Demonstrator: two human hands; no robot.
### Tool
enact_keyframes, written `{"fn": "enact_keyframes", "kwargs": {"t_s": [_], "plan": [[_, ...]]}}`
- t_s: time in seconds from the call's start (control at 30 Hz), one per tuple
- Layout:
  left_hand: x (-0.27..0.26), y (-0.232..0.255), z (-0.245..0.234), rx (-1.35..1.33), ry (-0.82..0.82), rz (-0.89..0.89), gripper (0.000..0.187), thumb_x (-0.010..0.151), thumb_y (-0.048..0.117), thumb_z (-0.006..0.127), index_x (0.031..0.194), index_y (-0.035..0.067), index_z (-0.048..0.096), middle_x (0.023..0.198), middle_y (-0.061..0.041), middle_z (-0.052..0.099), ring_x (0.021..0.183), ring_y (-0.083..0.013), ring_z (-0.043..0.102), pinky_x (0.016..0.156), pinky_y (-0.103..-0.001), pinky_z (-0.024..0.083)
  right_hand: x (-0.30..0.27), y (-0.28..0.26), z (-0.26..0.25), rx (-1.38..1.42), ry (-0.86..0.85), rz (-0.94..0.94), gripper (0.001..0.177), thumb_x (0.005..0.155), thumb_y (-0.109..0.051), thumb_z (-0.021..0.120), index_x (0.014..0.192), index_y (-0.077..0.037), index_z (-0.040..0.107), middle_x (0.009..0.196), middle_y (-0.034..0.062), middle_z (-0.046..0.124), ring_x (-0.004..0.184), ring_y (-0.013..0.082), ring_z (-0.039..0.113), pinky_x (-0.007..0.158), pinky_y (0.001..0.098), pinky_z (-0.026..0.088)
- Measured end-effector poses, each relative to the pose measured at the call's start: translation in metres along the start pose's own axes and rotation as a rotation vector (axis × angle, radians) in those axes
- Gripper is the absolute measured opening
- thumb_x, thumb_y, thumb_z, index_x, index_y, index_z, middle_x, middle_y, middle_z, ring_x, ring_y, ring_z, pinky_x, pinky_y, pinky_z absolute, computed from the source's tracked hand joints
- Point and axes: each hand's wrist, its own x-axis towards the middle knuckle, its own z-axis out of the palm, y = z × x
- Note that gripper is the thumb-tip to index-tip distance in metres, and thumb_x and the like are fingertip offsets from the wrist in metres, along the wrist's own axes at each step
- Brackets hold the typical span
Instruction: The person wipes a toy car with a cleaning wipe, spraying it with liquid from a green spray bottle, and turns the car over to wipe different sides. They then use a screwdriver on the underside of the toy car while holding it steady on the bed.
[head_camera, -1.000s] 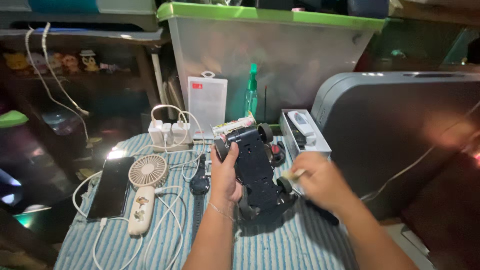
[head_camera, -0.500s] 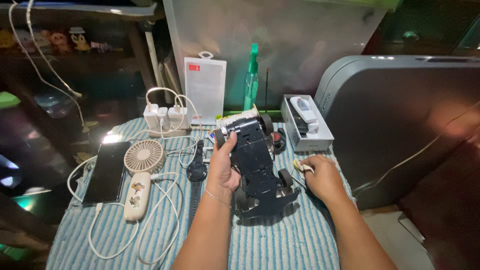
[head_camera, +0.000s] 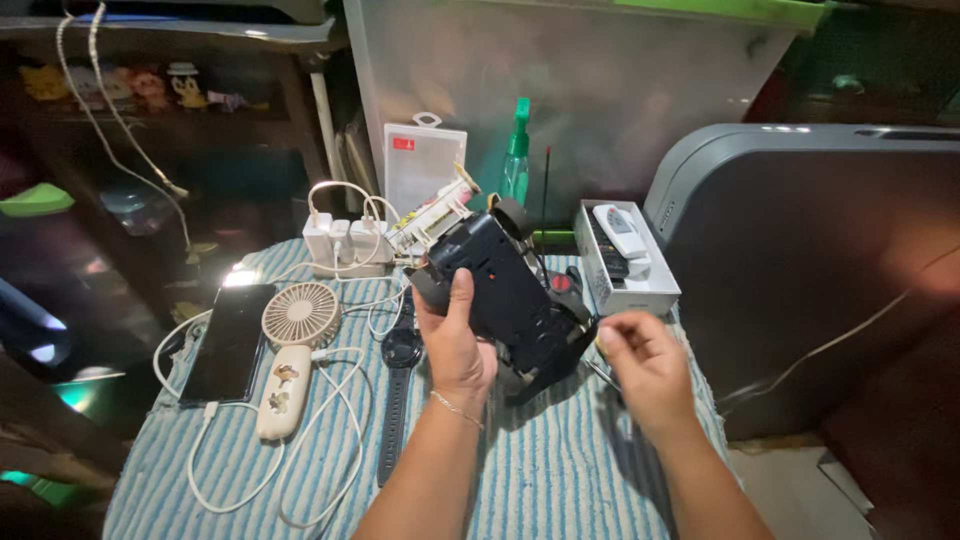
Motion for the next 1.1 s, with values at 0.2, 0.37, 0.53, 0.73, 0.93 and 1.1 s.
{"fn": "enact_keyframes", "kwargs": {"t_s": [0.2,0.37,0.53,0.73,0.93,1.1], "plan": [[-0.012,-0.005,0.021,0.132,-0.028,0.225,0.057,0.093,-0.001,0.073,0.144,0.004,0.048,0.129,-0.008,0.062,0.117,-0.0191,0.060,0.105,-0.033,0.049,-0.005,-0.014,0.016,-0.074,-0.543,0.843,0.037,0.098,-0.034,0.054,0.106,-0.004,0.073,0.081,0.0114,0.079,0.054,0.0158,0.066,0.047,0.0254,0.048],[-0.018,0.003,0.035,0.293,-0.099,0.256,0.066,0.092,0.000,0.074,0.149,0.003,0.041,0.134,-0.010,0.059,0.121,-0.0181,0.059,0.107,-0.032,0.048,0.001,-0.021,0.028,0.262,-0.471,0.768,0.054,0.097,-0.051,0.046,0.103,-0.001,0.063,0.091,0.0181,0.080,0.071,0.0219,0.075,0.055,0.0316,0.055],[-0.020,0.013,0.050,0.307,-0.166,0.296,0.069,0.091,-0.003,0.073,0.151,0.002,0.039,0.141,-0.010,0.054,0.127,-0.0178,0.056,0.111,-0.033,0.045,0.008,-0.023,0.033,0.053,-0.251,0.741,0.048,0.091,-0.051,0.056,0.115,-0.010,0.056,0.103,0.0161,0.072,0.091,0.0249,0.072,0.063,0.0379,0.057],[-0.014,0.020,0.058,0.081,-0.213,0.107,0.079,0.089,-0.001,0.074,0.156,0.007,0.033,0.140,-0.010,0.054,0.126,-0.0210,0.056,0.111,-0.037,0.045,0.010,-0.013,0.040,0.590,-0.024,0.623,0.044,0.094,-0.032,0.068,0.128,-0.007,0.056,0.119,0.0120,0.065,0.111,0.0257,0.066,0.093,0.0469,0.058],[-0.013,0.061,0.027,-0.003,-0.731,-0.399,0.098,0.083,0.061,0.066,0.158,0.005,0.037,0.156,-0.008,0.050,0.144,-0.0226,0.050,0.124,-0.043,0.039,0.040,-0.011,0.007,0.798,-0.040,0.402,0.044,0.093,-0.029,0.065,0.131,-0.008,0.059,0.123,0.0092,0.070,0.112,0.0265,0.068,0.101,0.0511,0.051],[-0.012,0.074,0.000,-0.095,-0.522,-0.788,0.114,0.082,0.092,0.028,0.159,0.009,0.036,0.149,-0.012,0.054,0.131,-0.0280,0.057,0.112,-0.044,0.046,0.069,-0.020,-0.041,0.698,-0.305,0.411,0.043,0.096,-0.018,0.070,0.134,-0.001,0.062,0.117,0.0109,0.071,0.103,0.0220,0.071,0.095,0.0436,0.055]]}}
